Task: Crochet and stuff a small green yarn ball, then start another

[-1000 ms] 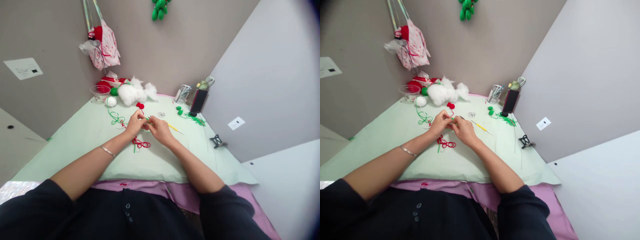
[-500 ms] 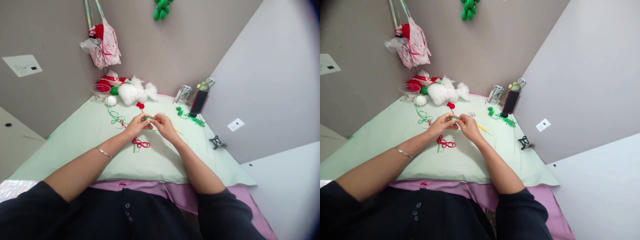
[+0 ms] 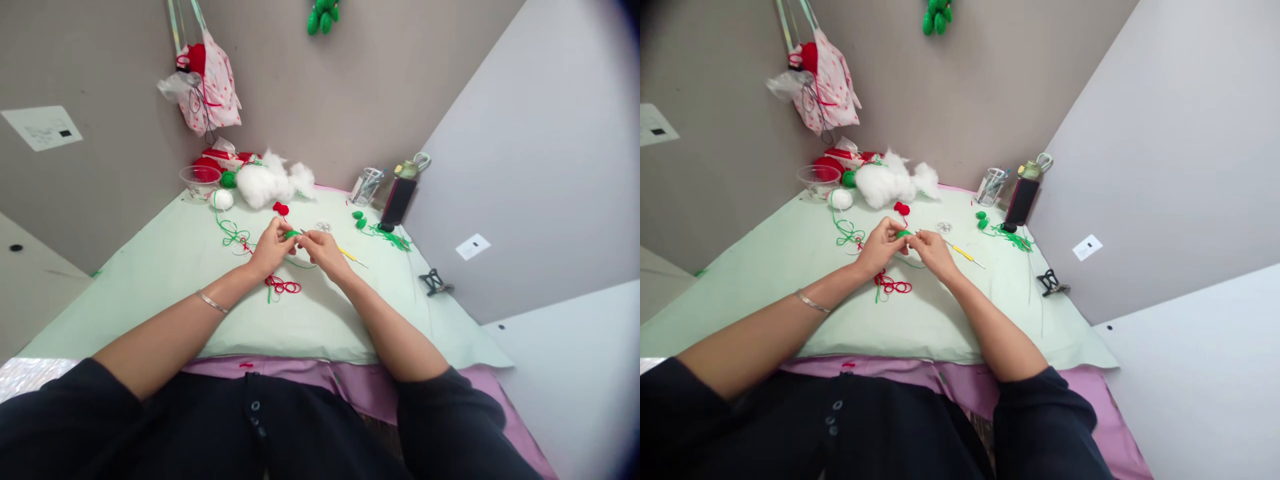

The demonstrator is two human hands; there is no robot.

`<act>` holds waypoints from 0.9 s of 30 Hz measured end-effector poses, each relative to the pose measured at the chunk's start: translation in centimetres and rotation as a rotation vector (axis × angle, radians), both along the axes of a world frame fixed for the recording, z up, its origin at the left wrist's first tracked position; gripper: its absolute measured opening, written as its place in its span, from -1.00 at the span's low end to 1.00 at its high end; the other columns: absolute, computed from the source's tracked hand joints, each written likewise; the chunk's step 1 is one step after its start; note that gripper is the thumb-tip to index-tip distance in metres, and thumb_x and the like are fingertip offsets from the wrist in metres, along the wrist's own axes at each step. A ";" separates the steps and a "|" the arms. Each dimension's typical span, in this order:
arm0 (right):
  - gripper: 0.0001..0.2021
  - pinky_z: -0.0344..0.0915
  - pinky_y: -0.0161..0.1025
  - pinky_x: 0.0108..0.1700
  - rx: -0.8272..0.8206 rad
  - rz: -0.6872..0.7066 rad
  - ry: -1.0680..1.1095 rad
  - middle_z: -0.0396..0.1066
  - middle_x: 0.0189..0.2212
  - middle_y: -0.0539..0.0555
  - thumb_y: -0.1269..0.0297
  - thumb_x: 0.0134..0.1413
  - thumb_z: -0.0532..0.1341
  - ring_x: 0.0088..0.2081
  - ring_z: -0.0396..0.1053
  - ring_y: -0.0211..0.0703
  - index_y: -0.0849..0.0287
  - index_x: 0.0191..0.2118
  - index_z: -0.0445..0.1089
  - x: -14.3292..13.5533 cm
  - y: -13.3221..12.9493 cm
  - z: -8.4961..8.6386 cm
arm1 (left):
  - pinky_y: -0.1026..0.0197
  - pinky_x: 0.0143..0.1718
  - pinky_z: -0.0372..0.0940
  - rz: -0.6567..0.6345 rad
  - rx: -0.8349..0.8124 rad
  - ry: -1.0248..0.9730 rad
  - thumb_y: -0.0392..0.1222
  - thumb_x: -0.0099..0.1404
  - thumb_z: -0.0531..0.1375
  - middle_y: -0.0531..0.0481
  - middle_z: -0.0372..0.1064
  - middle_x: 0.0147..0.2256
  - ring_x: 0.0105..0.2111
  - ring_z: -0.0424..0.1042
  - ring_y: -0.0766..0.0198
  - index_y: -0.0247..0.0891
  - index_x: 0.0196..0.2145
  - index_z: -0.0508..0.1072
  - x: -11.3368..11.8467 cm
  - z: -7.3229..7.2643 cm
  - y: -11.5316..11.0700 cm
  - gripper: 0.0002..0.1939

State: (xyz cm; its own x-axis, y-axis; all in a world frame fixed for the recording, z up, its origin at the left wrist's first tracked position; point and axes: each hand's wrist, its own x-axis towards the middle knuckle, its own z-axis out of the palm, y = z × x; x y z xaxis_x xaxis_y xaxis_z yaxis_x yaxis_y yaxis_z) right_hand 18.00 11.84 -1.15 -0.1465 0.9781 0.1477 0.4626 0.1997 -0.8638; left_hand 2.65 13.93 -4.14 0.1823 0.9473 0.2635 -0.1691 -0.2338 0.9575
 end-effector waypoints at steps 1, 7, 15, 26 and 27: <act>-0.67 0.02 -0.27 -0.49 -0.004 -0.003 0.004 0.14 -0.66 -0.11 -0.01 0.12 0.19 -0.57 0.06 -0.29 0.14 -0.49 0.32 0.1 0.3 -0.1 | 0.29 -0.41 0.36 -0.003 0.008 -0.004 -0.28 0.18 0.32 0.19 0.38 -0.43 -0.53 0.44 0.42 -0.19 -0.27 0.22 0.0 0.0 -0.1 -0.69; -0.56 -0.05 -0.27 -0.49 0.026 -0.038 0.008 0.11 -0.66 -0.12 -0.18 0.06 0.20 -0.57 -0.04 -0.32 0.13 -0.52 0.29 0.5 0.8 -0.4 | 0.19 -0.24 0.45 -0.077 0.010 -0.031 -0.27 0.14 0.36 0.09 0.42 -0.26 -0.39 0.52 0.37 -0.22 -0.22 0.28 -0.2 0.8 -0.7 -0.67; -0.77 -0.01 -0.27 -0.41 0.112 -0.031 -0.072 0.21 -0.63 -0.10 0.11 0.13 0.18 -0.52 0.10 -0.25 0.11 -0.45 0.29 0.3 -0.4 0.4 | 0.08 -0.19 0.51 -0.122 -0.035 -0.055 -0.17 0.22 0.33 0.08 0.45 -0.35 -0.39 0.55 0.30 -0.23 -0.20 0.28 -0.8 0.8 -0.4 -0.70; -0.85 0.15 -0.25 -0.34 0.142 0.016 -0.102 0.40 -0.53 -0.04 0.28 0.17 0.14 -0.46 0.26 -0.21 0.14 -0.37 0.43 -1.1 -1.9 0.5 | 0.25 -0.38 0.37 0.024 -0.098 -0.039 -0.32 0.15 0.25 0.17 0.38 -0.50 -0.51 0.42 0.34 -0.19 -0.27 0.29 -0.1 1.0 -0.3 -0.78; -0.85 0.18 -0.24 -0.29 0.164 0.010 -0.110 0.43 -0.49 -0.03 0.26 0.16 0.17 -0.41 0.28 -0.20 0.14 -0.37 0.45 -0.9 -1.8 0.6 | 0.22 -0.34 0.39 0.013 -0.119 -0.038 -0.29 0.15 0.25 0.15 0.40 -0.50 -0.47 0.45 0.31 -0.20 -0.26 0.31 -0.2 1.0 -0.3 -0.79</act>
